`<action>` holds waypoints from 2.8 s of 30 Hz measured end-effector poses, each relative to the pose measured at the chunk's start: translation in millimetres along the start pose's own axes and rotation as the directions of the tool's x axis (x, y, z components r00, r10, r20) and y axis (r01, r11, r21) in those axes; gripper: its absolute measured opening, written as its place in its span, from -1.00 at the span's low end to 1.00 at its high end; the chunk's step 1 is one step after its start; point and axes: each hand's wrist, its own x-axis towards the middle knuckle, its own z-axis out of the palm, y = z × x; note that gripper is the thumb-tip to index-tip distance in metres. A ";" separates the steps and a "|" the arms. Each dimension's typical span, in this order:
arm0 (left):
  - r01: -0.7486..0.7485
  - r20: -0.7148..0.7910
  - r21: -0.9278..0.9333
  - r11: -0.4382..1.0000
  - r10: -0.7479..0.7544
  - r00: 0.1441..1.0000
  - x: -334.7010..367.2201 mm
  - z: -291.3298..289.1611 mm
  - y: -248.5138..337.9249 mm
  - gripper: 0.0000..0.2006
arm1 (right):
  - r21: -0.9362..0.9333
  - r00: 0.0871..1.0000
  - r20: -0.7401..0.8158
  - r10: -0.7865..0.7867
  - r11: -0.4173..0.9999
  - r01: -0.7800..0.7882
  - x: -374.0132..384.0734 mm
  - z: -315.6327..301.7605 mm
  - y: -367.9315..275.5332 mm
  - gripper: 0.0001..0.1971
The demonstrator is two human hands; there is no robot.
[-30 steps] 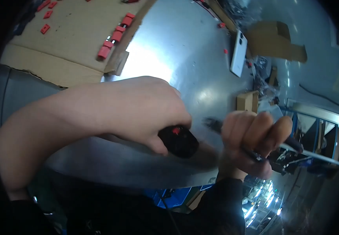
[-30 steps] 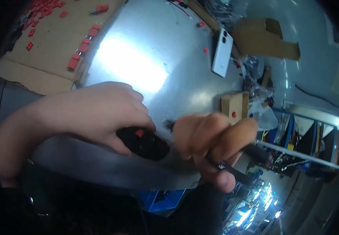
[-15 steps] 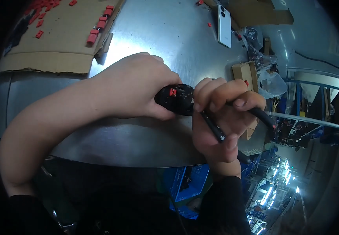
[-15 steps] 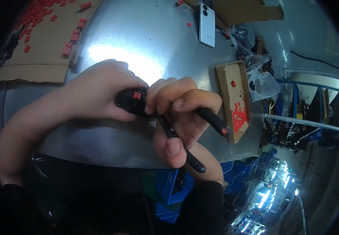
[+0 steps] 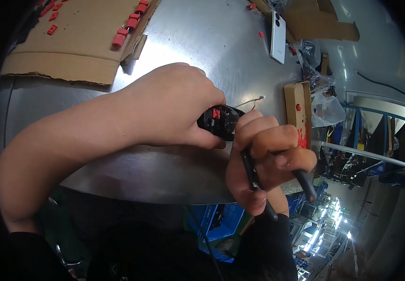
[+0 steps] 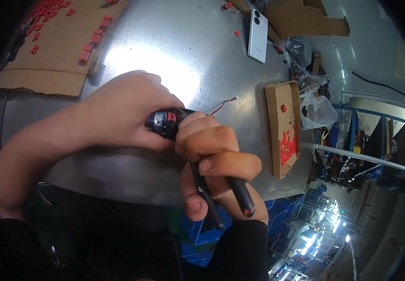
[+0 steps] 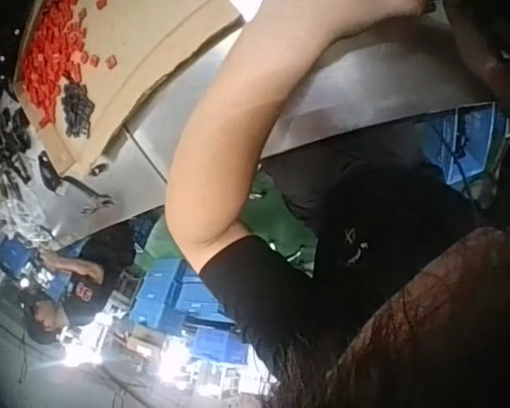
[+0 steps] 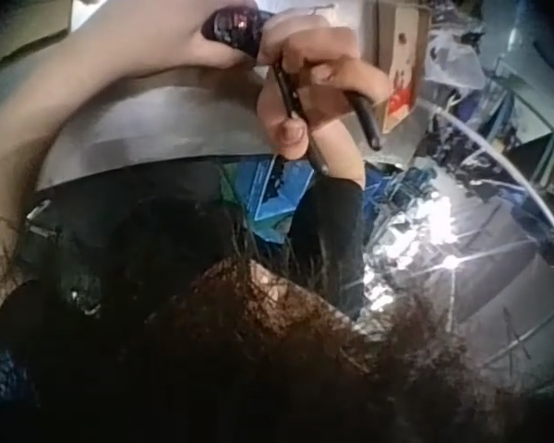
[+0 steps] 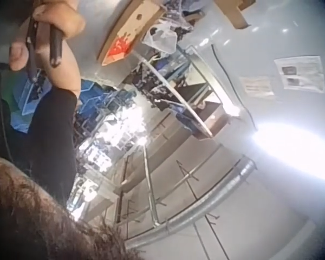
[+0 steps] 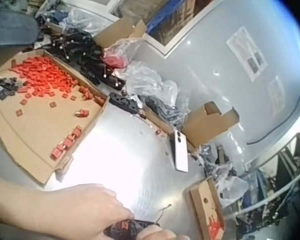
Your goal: Assembling the internal components and outer shell of a computer mouse at a factory workstation.
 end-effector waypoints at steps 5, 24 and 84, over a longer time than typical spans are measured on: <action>-0.003 -0.030 0.018 1.000 0.003 1.000 -2.1 2.3 -0.7 -0.61 | 0.080 0.992 -0.080 0.101 0.992 -0.094 2.5 2.8 -2.1 -0.46; -0.038 -0.046 0.041 0.998 0.040 0.998 -5.2 6.8 9.7 -0.72 | 0.242 0.888 -0.154 0.433 0.888 -0.390 26.2 0.6 -15.1 -0.36; -0.014 -0.073 0.138 0.990 0.025 0.997 -8.2 17.1 20.1 -0.66 | 0.250 0.921 -0.094 0.379 0.904 -0.347 8.4 -5.7 -16.7 -0.35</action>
